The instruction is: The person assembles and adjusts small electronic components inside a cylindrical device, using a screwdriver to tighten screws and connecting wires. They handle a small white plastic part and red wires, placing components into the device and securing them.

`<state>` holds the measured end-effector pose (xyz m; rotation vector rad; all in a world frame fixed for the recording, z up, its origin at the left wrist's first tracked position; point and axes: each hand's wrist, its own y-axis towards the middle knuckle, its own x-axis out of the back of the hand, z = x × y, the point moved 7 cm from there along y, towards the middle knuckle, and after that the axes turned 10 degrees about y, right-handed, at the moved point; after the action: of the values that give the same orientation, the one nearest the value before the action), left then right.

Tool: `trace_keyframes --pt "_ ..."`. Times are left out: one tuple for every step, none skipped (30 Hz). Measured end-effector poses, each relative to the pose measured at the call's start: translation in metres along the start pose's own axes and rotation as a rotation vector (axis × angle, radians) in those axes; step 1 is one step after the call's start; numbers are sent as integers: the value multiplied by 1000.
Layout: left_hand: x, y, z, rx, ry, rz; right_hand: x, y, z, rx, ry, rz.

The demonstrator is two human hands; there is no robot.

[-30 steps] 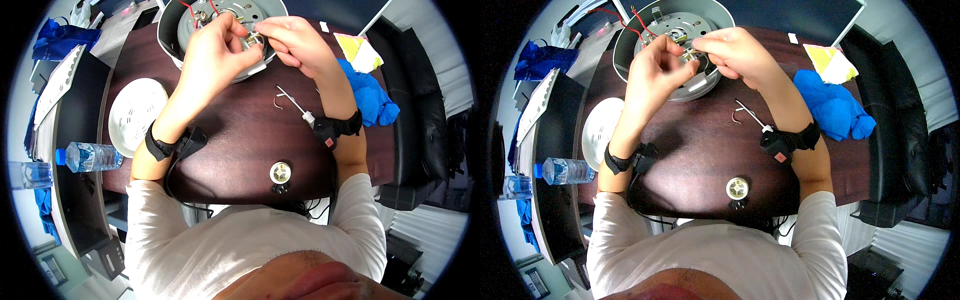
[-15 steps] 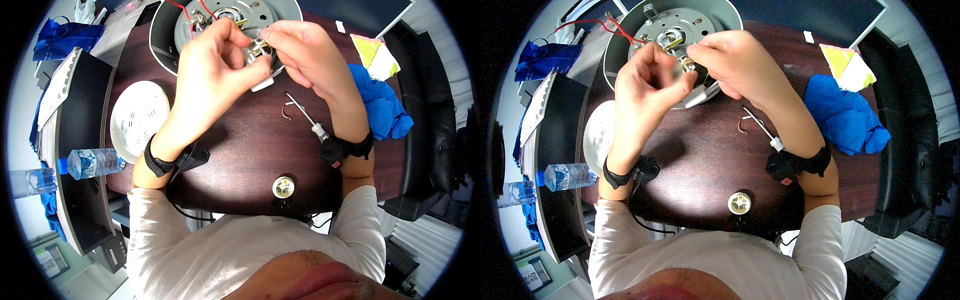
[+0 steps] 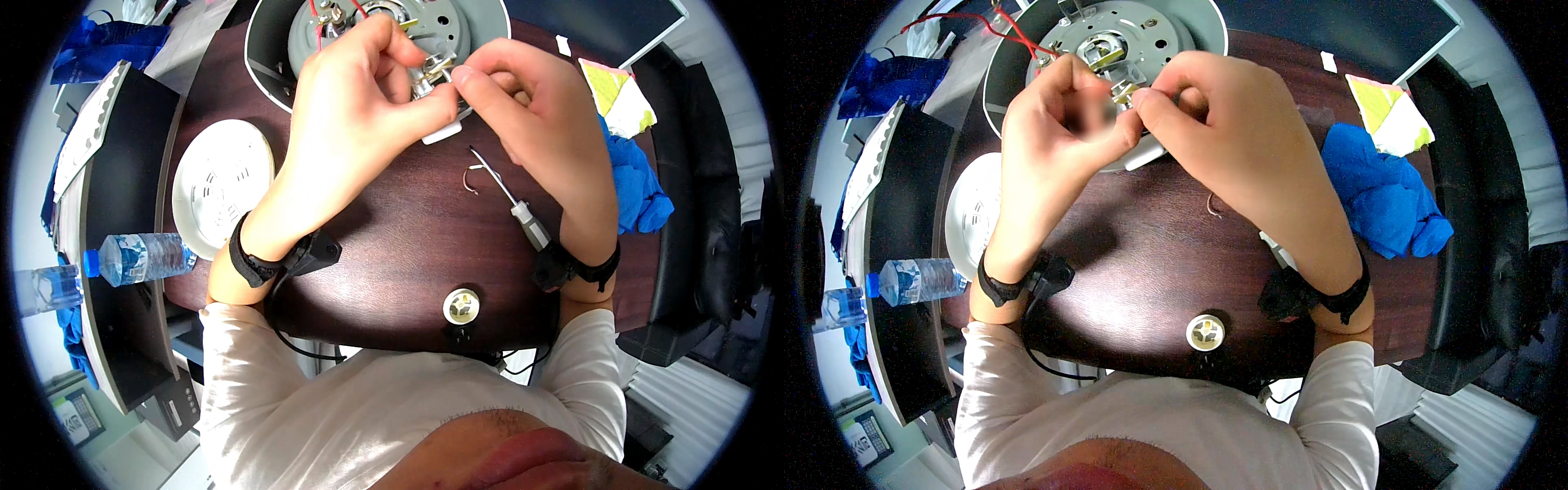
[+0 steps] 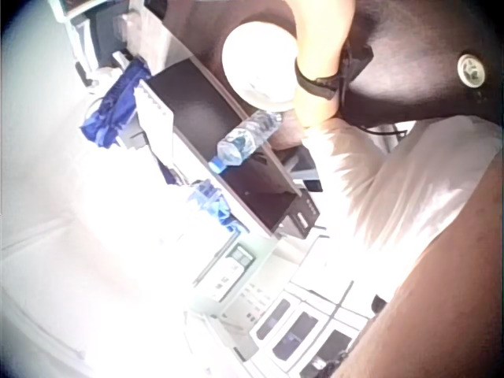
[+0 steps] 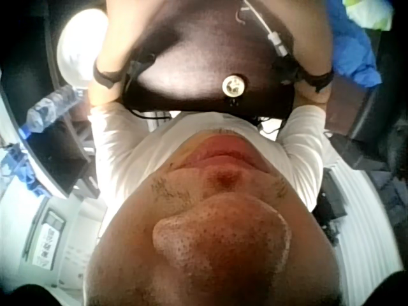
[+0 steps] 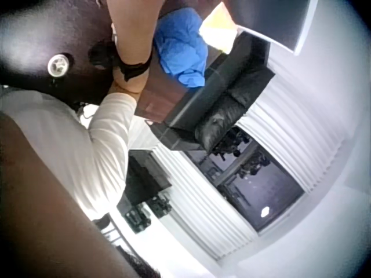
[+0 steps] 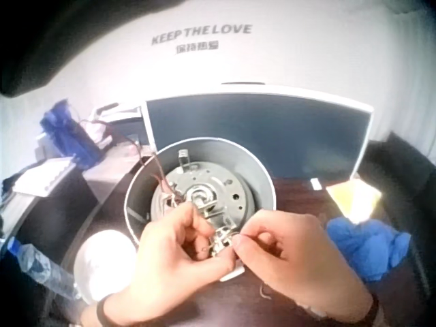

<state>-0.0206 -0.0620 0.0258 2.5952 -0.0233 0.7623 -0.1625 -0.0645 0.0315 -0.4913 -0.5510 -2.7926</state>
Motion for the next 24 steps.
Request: trace_keyframes --pt "0 0 0 5 -5 -7 1 0 2 6 1 1" --pt "0 -1 0 10 -10 -14 1 0 3 12 2 3" --pt "0 -1 0 16 -15 -21 0 -1 3 -3 0 0" --pt "0 -1 0 12 -3 -23 -1 -1 3 -19 -1 -5" --pt "1 -1 -1 8 9 -24 -1 -2 3 -35 -3 -10" --pt "1 -1 -1 3 21 -26 -2 -2 3 -36 10 -18" --pt "1 -1 -1 0 13 -29 -3 -2 3 -36 24 -26" --pt "1 -1 -1 -4 4 -32 -3 -3 2 -37 37 -34" --pt "1 -1 -1 -8 -4 -35 -4 -3 3 -41 50 -37" --pt "1 -1 0 -7 -2 -34 -4 -3 3 -46 62 -39" --pt "1 -1 0 -6 1 -33 -5 -3 3 -50 75 -42" --pt "0 -1 0 -6 3 -31 -5 -2 3 -51 74 -42" --pt "-1 -1 3 22 -22 -27 -4 -2 3 -51 73 -42" --pt "-3 -2 7 49 -47 -23 -3 -2 2 -52 71 -43" --pt "-3 -3 7 53 -64 -25 -2 -1 2 -45 77 -43" --pt "-4 -3 7 57 -82 -28 -1 0 1 -39 82 -42" --pt "-4 -4 3 39 -91 -39 0 0 0 -33 88 -42" --pt "-3 -6 -1 17 -84 -52 -1 1 -1 -61 112 -16" --pt "-3 -6 -5 -8 -78 -64 -1 1 -1 -90 135 8" --pt "-2 -7 -8 -36 -56 -78 -2 1 -2 -119 158 33" --pt "-2 -8 -9 -37 -45 -82 -2 1 -2 -106 160 53" --pt "-2 -8 -9 -40 -34 -85 -1 3 -5 -93 162 71" --pt "-3 -7 -6 -15 -34 -76 -2 3 -5 -81 164 90" --pt "-3 -6 -5 -5 -37 -79 -2 3 -8 -133 193 75"
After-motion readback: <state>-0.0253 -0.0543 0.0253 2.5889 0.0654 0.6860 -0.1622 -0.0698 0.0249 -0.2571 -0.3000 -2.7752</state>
